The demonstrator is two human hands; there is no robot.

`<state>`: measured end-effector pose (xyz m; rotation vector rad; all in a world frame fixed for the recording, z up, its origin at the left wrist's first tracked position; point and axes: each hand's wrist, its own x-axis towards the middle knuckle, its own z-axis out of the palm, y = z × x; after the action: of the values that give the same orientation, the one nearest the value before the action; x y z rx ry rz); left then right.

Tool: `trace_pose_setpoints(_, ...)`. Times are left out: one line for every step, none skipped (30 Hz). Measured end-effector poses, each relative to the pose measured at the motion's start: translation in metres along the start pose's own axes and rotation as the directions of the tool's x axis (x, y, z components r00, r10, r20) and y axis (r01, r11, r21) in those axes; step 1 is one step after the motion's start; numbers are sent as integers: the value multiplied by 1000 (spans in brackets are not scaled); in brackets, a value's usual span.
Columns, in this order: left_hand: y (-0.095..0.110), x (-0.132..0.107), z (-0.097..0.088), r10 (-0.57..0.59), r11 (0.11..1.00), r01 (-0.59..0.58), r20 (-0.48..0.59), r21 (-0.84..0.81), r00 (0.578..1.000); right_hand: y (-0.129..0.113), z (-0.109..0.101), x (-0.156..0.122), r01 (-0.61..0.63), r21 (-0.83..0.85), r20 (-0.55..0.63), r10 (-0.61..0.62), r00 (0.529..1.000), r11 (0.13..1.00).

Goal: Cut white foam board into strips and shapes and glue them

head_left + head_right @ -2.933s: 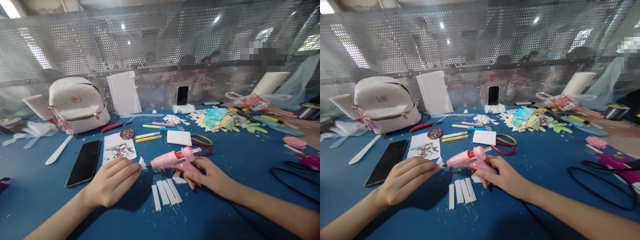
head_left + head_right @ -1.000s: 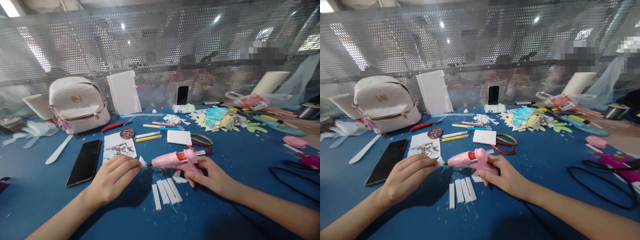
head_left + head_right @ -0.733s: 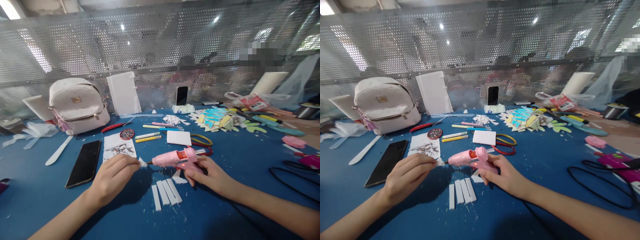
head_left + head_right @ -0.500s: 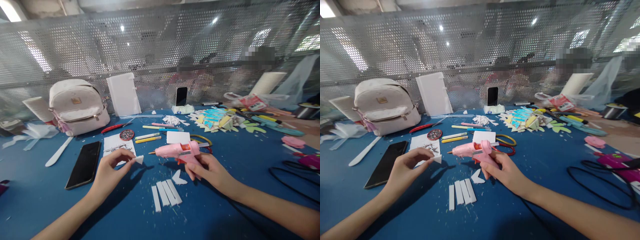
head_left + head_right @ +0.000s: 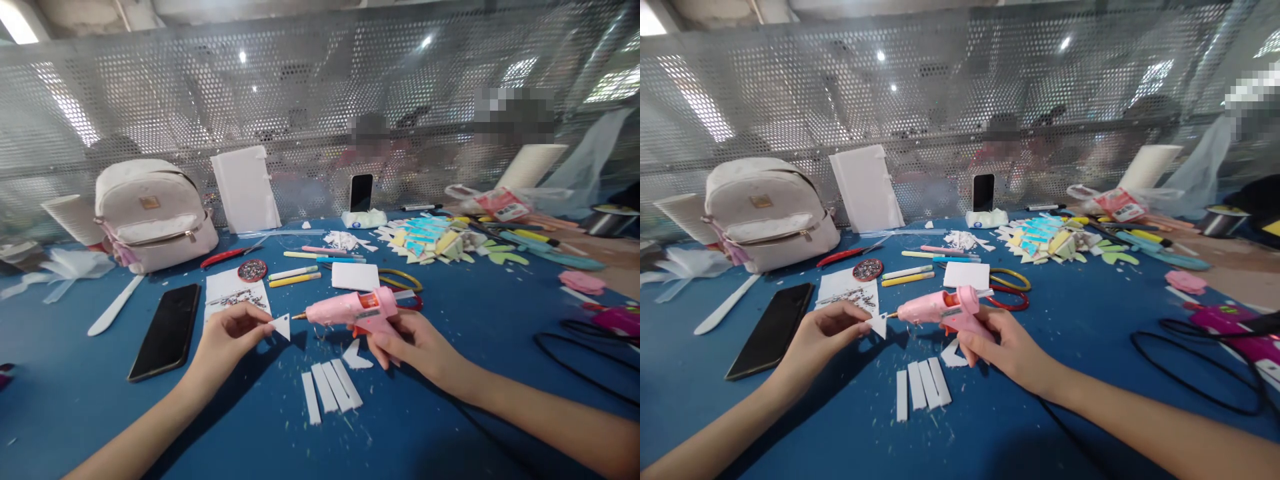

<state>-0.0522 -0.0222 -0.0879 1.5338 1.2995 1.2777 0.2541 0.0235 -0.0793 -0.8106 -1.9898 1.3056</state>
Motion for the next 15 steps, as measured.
trace_pose_setpoints(0,0,0,-1,1000,1,9,-3,1000,0,0,0,-4,-6,0,4,1000,1000)
trace_pose_setpoints(-1,0,0,-1,1000,1,17,-5,1000,-1,1,0,-10,-12,-2,9,1000,1000)
trace_pose_setpoints(-1,0,0,0,1000,1,27,-6,1000,-1,1,0,-19,-19,-2,19,1000,1000)
trace_pose_setpoints(-1,-1,0,0,1000,0,34,-6,999,-1,1,0,-28,-23,-4,28,1000,999)
trace_pose_setpoints(-1,-1,0,1,1000,-1,41,-5,999,-1,2,0,-37,-23,-6,37,999,999)
trace_pose_setpoints(-1,-1,0,1,1000,0,46,-4,999,-1,2,0,-43,-19,-9,43,999,999)
trace_pose_setpoints(-1,-1,1,0,1000,0,49,-2,999,0,2,0,-46,-11,-13,46,999,999)
trace_pose_setpoints(-1,-1,1,1,1000,-1,51,0,999,0,2,1,-48,-1,-14,48,999,999)
trace_pose_setpoints(-2,0,1,3,1000,-4,51,3,999,1,2,2,-48,13,-15,49,999,999)
trace_pose_setpoints(-2,0,1,8,1000,-8,51,7,999,3,2,2,-45,27,-17,46,999,999)
trace_pose_setpoints(-2,0,1,16,1000,-16,50,11,999,4,1,3,-41,38,-19,42,999,998)
trace_pose_setpoints(-2,0,1,26,999,-27,49,17,998,5,1,4,-38,50,-23,39,999,998)
trace_pose_setpoints(-3,0,1,39,999,-40,49,23,998,7,0,4,-36,58,-23,38,999,998)
trace_pose_setpoints(-3,0,1,55,998,-57,50,31,997,8,0,4,-36,64,-22,37,999,997)
trace_pose_setpoints(-3,0,2,74,996,-76,52,39,996,8,0,4,-38,66,-16,39,999,997)
